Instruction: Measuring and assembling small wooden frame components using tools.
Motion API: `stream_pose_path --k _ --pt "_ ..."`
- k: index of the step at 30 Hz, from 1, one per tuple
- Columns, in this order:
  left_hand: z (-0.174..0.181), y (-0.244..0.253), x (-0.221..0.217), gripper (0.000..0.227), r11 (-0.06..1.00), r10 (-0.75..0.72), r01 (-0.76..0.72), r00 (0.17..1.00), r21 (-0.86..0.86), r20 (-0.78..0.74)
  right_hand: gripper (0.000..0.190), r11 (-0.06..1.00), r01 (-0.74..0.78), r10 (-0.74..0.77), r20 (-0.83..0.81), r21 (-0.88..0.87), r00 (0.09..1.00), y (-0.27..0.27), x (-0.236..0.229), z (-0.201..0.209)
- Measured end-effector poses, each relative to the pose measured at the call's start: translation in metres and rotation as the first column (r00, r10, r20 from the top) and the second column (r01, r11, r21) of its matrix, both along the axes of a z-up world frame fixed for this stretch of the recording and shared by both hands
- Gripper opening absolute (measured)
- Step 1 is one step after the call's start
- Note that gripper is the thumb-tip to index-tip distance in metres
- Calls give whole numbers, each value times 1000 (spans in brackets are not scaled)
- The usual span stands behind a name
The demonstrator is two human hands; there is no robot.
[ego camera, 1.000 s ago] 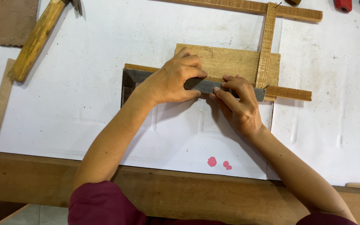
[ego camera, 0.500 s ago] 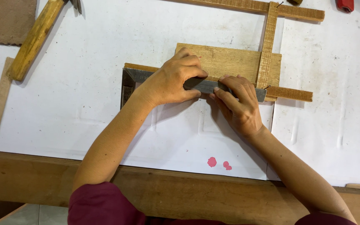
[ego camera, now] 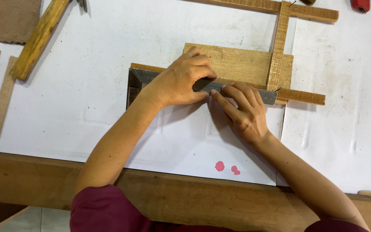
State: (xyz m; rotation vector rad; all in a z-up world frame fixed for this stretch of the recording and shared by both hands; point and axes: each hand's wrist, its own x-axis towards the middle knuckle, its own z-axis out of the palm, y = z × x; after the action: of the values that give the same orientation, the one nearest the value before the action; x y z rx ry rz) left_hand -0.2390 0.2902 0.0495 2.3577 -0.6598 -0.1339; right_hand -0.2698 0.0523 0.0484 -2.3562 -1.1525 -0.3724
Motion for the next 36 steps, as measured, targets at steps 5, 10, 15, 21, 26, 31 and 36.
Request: stream_pose_path --k 5,10,15,21,26,31,36 --pt "13 6 3 37 991 -2 4 1000 -135 19 39 1000 11 -11 18 -18 1000 0 -1 -1" --pt "19 4 1 42 894 87 -186 965 -407 -249 42 1000 12 -12 13 -12 1000 0 0 -3" --pt "2 -2 -2 23 665 13 -308 916 -680 -402 42 999 27 -25 54 -44 998 -2 -3 -4" --pt "-4 -8 -2 13 552 6 -358 905 -753 -425 42 996 50 -43 97 -77 994 1 -4 2" --pt "-1 -10 -5 15 628 70 -371 902 -683 -426 38 994 69 -58 122 -89 991 5 -6 3" --pt "-7 -10 -5 12 652 71 -321 928 -687 -366 34 991 94 -81 130 -97 988 11 -10 7" --pt "-4 -12 -5 9 684 153 -424 879 -594 -451 40 968 107 -95 64 -226 993 14 -16 19"
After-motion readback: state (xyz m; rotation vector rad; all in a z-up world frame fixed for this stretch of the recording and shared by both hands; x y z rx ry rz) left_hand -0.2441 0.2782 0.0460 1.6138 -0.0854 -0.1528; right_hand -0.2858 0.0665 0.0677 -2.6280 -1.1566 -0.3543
